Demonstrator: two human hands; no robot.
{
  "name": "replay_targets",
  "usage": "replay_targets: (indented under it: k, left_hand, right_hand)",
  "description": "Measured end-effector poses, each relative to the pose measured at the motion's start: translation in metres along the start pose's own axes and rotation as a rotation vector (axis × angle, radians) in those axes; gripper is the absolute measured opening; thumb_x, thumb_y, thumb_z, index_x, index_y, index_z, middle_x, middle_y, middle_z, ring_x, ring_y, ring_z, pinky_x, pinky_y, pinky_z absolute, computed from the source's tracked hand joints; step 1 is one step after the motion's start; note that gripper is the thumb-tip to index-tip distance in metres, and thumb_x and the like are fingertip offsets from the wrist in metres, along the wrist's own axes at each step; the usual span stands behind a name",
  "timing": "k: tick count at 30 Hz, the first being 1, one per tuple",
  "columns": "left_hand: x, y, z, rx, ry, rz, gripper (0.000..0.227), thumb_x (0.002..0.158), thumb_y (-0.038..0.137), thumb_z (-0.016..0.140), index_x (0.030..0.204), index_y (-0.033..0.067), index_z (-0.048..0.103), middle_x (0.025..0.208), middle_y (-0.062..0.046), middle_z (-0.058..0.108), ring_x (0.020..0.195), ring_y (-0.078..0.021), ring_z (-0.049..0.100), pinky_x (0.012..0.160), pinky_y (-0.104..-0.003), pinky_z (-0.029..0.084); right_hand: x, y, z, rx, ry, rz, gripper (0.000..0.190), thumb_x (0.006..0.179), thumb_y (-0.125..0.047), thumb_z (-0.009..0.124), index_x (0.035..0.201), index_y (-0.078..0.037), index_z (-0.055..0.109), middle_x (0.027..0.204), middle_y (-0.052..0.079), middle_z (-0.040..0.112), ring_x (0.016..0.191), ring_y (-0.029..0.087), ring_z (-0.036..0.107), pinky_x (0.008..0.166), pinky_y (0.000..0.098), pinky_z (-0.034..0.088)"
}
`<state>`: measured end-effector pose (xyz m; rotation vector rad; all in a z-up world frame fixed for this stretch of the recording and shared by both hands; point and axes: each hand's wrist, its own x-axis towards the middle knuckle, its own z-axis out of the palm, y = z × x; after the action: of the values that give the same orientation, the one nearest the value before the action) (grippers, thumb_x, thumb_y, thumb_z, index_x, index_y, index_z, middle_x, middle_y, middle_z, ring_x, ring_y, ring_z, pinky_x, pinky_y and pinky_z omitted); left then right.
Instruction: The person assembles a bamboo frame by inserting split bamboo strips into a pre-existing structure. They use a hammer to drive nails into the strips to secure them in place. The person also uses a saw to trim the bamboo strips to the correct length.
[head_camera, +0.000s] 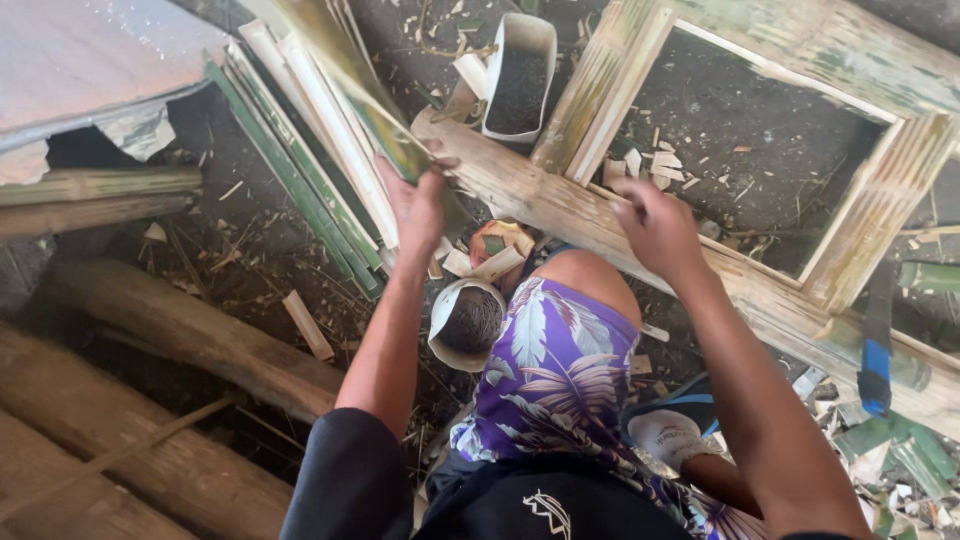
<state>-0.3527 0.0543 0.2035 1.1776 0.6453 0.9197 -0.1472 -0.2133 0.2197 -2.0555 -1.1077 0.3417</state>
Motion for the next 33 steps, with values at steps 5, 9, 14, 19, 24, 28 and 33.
replay_targets:
  k: [5,9,14,19,24,28,33]
  left_hand:
    - [-0.023,0.000,0.053,0.175,-0.266,0.012,0.047,0.091,0.000,0.052,0.135,0.0037,0.036,0.107,-0.016,0.059,0.089,-0.0274,0.069,0.079,-0.042,0.066]
    - [-0.036,0.014,0.063,0.514,-0.568,-0.021,0.032,0.102,0.018,0.054,0.130,0.0047,0.044,0.096,-0.016,0.067,0.086,-0.0263,0.072,0.079,-0.041,0.059]
    - [-0.037,0.034,0.060,0.577,-0.852,-0.068,0.028,0.105,0.023,0.054,0.126,0.0044,0.050,0.097,-0.018,0.073,0.093,-0.0297,0.073,0.082,-0.046,0.055]
    - [-0.039,0.058,0.077,0.732,-0.909,0.139,0.031,0.100,0.026,0.056,0.123,0.0064,0.050,0.104,-0.021,0.070,0.088,-0.0311,0.074,0.082,-0.047,0.061]
    - [-0.015,0.077,0.036,0.756,-0.848,-0.271,0.043,0.099,0.036,0.059,0.136,0.0143,0.053,0.133,-0.010,0.057,0.093,-0.0264,0.073,0.059,-0.044,0.062]
    - [0.028,0.109,-0.105,1.548,-0.183,0.304,0.013,0.104,0.019,0.066,0.106,0.0103,0.075,0.089,-0.011,0.075,0.072,-0.0262,0.072,0.062,-0.039,0.058]
    - [0.020,0.155,-0.265,2.031,0.383,0.301,0.058,0.081,0.037,0.085,0.118,-0.0040,0.067,0.139,-0.029,0.057,0.104,-0.0537,0.063,0.066,-0.051,0.060]
  right_hand:
    - [0.066,-0.068,0.007,0.421,-0.157,0.130,0.047,0.104,-0.037,0.060,0.145,-0.014,0.054,0.082,0.002,0.064,0.072,0.012,0.063,0.061,0.0281,0.052]
    - [0.073,-0.056,0.000,1.137,-0.047,0.306,0.061,0.095,-0.054,0.064,0.145,-0.019,0.059,0.074,-0.008,0.050,0.061,0.004,0.046,0.048,0.0157,0.040]
    - [0.067,-0.027,-0.020,1.047,0.170,0.174,0.038,0.107,-0.037,0.076,0.116,-0.012,0.049,0.098,0.001,0.058,0.088,0.014,0.061,0.068,0.0272,0.057]
    - [0.064,-0.043,-0.024,1.087,0.439,0.428,0.041,0.096,-0.026,0.075,0.124,-0.018,0.046,0.104,0.005,0.070,0.096,0.018,0.072,0.075,0.0351,0.066]
    - [0.059,0.009,-0.009,1.394,0.399,0.512,0.024,0.104,-0.015,0.074,0.121,-0.001,0.064,0.105,0.014,0.070,0.099,0.027,0.073,0.098,0.0420,0.067]
    - [0.044,0.081,-0.026,1.392,0.617,0.670,0.028,0.105,-0.034,0.064,0.114,-0.009,0.070,0.101,0.007,0.071,0.091,0.021,0.072,0.082,0.0370,0.060]
    - [0.006,0.132,-0.028,1.289,0.619,0.795,0.040,0.108,-0.054,0.050,0.113,-0.019,0.069,0.089,-0.002,0.065,0.071,0.011,0.058,0.054,0.0265,0.044]
